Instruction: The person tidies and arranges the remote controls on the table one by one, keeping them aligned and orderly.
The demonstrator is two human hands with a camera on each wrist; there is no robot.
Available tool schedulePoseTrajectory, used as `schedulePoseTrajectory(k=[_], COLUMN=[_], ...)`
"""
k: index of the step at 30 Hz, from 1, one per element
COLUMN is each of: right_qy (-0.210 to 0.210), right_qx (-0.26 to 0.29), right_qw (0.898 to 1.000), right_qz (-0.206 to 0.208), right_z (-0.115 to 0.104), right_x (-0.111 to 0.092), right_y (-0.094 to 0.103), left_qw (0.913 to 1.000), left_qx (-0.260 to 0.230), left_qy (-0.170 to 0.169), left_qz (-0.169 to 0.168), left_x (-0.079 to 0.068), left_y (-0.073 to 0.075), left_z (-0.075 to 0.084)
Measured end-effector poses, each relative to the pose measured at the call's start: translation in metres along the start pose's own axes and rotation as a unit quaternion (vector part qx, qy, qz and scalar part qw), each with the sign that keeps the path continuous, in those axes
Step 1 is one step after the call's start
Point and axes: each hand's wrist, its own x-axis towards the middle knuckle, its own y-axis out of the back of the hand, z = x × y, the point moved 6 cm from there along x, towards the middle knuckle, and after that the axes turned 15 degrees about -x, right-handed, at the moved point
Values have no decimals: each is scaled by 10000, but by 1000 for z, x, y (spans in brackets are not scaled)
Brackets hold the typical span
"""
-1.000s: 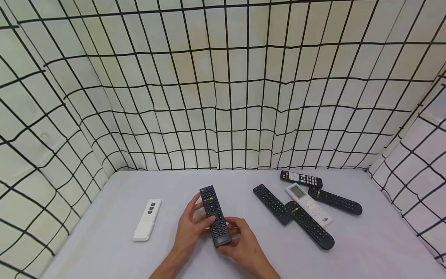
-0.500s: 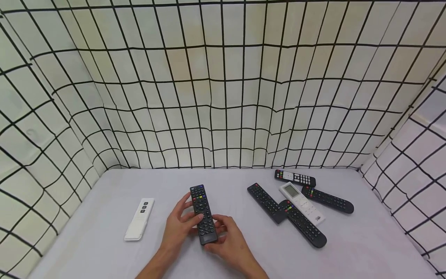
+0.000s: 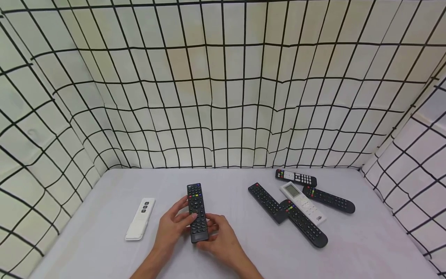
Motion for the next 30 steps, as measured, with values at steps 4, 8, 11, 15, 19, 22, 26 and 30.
schedulePoseTrajectory(k=[4, 8, 11, 15, 19, 22, 26, 30], right_qy=[23, 15, 71, 111, 74, 113, 230, 304], right_qx=[58, 19, 8, 1, -66, -61, -26, -48], right_qw=[10000, 10000, 10000, 9999, 9999, 9999, 9996, 9993], right_qz=[4, 30, 59, 19, 16, 72, 164, 193], right_z=[-2, -5, -7, -9, -12, -15, -19, -23], right_x=[1, 3, 5, 7, 9, 9, 9, 11], right_y=[-4, -7, -10, -16, -22, -25, -30, -35], left_qw=[9999, 9996, 9995, 9990, 9982, 9978, 9975, 9966], left_qx=[130, 256, 299, 420, 549, 616, 654, 741], left_qy=[-29, -96, -97, -9, -6, -42, -77, -91], left_qz=[11, -18, 14, 154, 219, 221, 271, 360], left_x=[-1, -1, -1, -3, -4, -4, -3, -3], left_y=[4, 7, 10, 18, 25, 28, 32, 37], left_z=[1, 4, 6, 7, 8, 9, 10, 12])
